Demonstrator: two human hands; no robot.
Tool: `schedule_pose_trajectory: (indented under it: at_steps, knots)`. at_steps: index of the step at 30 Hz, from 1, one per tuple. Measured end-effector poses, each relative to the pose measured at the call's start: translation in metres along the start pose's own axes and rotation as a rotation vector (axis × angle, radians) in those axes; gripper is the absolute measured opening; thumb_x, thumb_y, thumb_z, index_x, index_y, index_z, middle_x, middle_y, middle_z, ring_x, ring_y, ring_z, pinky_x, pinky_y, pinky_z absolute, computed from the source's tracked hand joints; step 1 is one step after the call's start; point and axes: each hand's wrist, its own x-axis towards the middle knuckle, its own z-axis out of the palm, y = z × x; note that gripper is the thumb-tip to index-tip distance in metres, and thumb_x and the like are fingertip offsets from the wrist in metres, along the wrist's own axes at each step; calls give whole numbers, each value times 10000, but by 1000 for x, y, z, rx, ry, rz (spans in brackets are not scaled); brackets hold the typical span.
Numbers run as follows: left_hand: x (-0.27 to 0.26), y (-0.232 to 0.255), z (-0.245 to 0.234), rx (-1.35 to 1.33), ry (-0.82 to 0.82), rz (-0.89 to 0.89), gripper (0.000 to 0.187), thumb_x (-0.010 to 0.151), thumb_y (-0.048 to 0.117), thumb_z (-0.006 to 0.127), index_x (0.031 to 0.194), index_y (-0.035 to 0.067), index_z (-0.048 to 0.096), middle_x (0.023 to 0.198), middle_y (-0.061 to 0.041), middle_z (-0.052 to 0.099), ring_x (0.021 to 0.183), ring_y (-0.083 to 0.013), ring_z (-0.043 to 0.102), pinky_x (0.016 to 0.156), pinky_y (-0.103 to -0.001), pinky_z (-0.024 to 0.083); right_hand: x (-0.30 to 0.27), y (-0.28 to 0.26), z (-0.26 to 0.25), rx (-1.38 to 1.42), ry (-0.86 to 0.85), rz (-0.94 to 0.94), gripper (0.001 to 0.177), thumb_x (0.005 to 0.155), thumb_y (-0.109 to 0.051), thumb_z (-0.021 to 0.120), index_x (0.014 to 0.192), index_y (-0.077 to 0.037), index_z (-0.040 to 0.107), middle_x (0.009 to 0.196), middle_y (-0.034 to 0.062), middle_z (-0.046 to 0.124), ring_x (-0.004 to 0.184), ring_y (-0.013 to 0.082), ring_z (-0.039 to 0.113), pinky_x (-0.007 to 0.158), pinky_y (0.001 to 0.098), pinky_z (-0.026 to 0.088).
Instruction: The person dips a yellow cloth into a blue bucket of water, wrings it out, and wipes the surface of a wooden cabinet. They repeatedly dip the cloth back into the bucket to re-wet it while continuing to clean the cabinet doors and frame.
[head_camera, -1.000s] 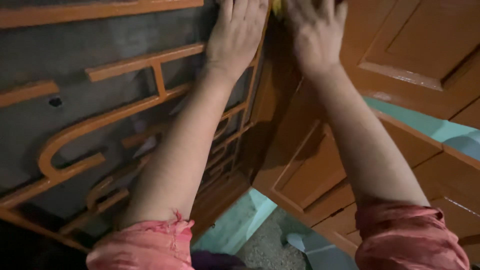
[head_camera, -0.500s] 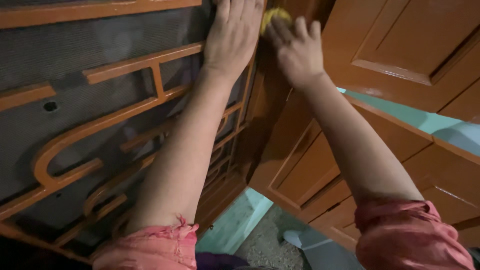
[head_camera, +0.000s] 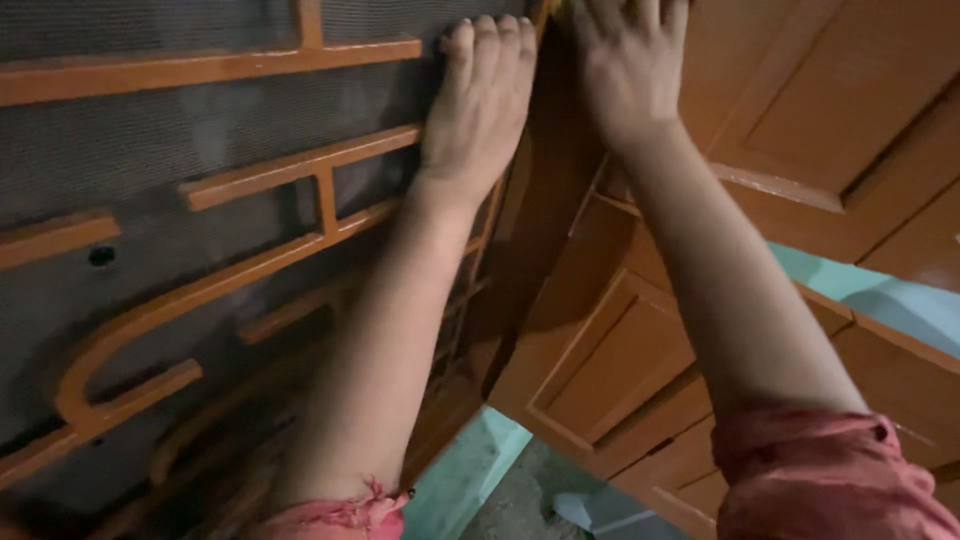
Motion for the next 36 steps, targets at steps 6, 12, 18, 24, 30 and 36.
schedule_pose_trajectory:
  at_steps: [6, 12, 18, 24, 30, 36]
  knots:
    - [-4, 0, -5, 19, -23, 8, 491, 1092, 317, 546, 1461, -7, 540, 1326, -131, 590, 1285, -307, 512, 1218, -462, 239, -41, -50, -17, -34, -221, -56, 636, 903, -135, 636, 1538, -118, 615, 1588, 46, 581, 1195, 334, 517, 1013, 511, 392]
    - [-2, 1, -2, -92, 13, 1, 521, 1069, 308, 555, 1491, 4, 542, 1351, -133, 577, 1303, -304, 495, 1226, -463, 248, -42, -37, -25, 151, -245, 23, 664, 907, -78, 632, 1567, -144, 609, 1605, 14, 564, 1205, 349, 512, 982, 513, 404]
    - [-4, 5, 5, -110, 10, -21, 452, 1097, 229, 539, 1470, -27, 520, 1327, -173, 556, 1329, -346, 469, 1231, -477, 259, -31, -22, -9, 79, -142, 58, 580, 922, -103, 627, 1500, -147, 611, 1580, 9, 560, 1221, 346, 499, 997, 537, 407]
    - [-1, 7, 8, -146, 43, -24, 488, 1083, 297, 545, 1461, -11, 512, 1407, -160, 547, 1342, -332, 462, 1239, -468, 250, -84, -102, -25, 152, -347, -49, 649, 812, -136, 629, 1460, -104, 610, 1528, 30, 553, 1163, 326, 510, 940, 528, 417]
    - [0, 3, 1, -187, 29, -8, 496, 1074, 264, 562, 1493, 1, 532, 1384, -153, 552, 1316, -329, 480, 1214, -480, 286, -82, -87, -45, 520, -441, 278, 591, 768, 2, 656, 1336, -160, 672, 1243, 79, 703, 1100, 317, 625, 1079, 408, 479]
    - [5, -2, -11, -123, -4, 29, 471, 1057, 231, 556, 1487, 38, 568, 1346, -117, 578, 1267, -293, 516, 1174, -450, 325, -7, -22, 12, 1091, 418, 688, 410, 944, 160, 646, 1316, -14, 633, 1289, 171, 695, 1254, 355, 699, 1118, 436, 545]
